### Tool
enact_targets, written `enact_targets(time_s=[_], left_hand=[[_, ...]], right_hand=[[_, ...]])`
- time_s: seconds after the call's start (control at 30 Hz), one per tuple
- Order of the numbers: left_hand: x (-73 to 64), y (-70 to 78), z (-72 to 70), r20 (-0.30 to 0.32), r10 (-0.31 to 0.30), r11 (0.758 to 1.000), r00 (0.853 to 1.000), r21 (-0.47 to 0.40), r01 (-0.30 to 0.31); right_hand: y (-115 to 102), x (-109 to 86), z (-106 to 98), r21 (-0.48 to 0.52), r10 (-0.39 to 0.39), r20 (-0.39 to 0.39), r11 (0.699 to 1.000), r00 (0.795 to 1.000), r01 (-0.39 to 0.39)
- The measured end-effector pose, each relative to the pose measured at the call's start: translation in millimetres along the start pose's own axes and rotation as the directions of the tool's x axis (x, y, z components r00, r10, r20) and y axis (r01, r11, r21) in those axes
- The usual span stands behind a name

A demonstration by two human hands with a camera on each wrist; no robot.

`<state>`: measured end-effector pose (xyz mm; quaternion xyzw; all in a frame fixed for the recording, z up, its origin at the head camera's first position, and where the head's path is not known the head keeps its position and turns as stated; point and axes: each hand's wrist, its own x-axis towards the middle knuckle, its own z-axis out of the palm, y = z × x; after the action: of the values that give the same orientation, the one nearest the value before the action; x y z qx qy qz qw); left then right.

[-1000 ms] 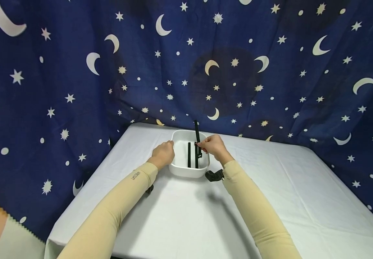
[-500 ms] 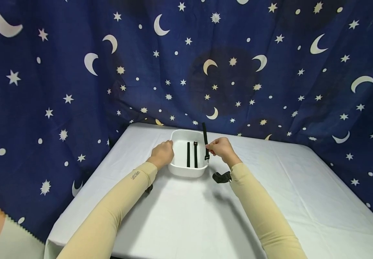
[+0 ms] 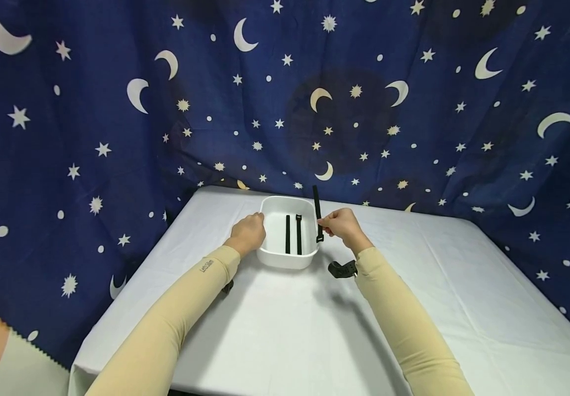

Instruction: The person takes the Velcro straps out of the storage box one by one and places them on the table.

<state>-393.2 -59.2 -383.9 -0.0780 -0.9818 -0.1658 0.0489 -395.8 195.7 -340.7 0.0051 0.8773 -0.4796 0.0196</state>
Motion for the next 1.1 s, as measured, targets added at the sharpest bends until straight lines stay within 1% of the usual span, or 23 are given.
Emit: enact_targets(time_s=[0.17, 0.57, 0.83, 1.1], left_hand=[[0.8, 1.2, 0.3, 0.000, 0.003, 1.000, 1.000, 0.015, -0.003], [-1.5, 1.1, 1.6, 0.006, 0.003, 1.000, 1.000, 0.017, -0.003], [-2.5, 1.8, -1.8, 0.023, -0.014, 1.000, 1.000, 0.010, 0.014], [-0.3, 1.0, -1.8, 0.010, -0.008, 1.000, 1.000, 0.013, 0.008]], right_hand=[[6.3, 0.7, -4.2, 0.008, 0.003, -0.002, 1.000, 1.000, -0.003], [14.2, 1.0, -6.9, 0.016, 0.053, -0.010, 0.998, 0.999, -0.053], [15.2, 1.7, -7.9, 0.016, 0.043, -0.009, 0.999, 0.999, -0.043], [17.7, 2.8, -8.6, 0.019, 0.065, -0.015, 0.998, 0.998, -0.065]])
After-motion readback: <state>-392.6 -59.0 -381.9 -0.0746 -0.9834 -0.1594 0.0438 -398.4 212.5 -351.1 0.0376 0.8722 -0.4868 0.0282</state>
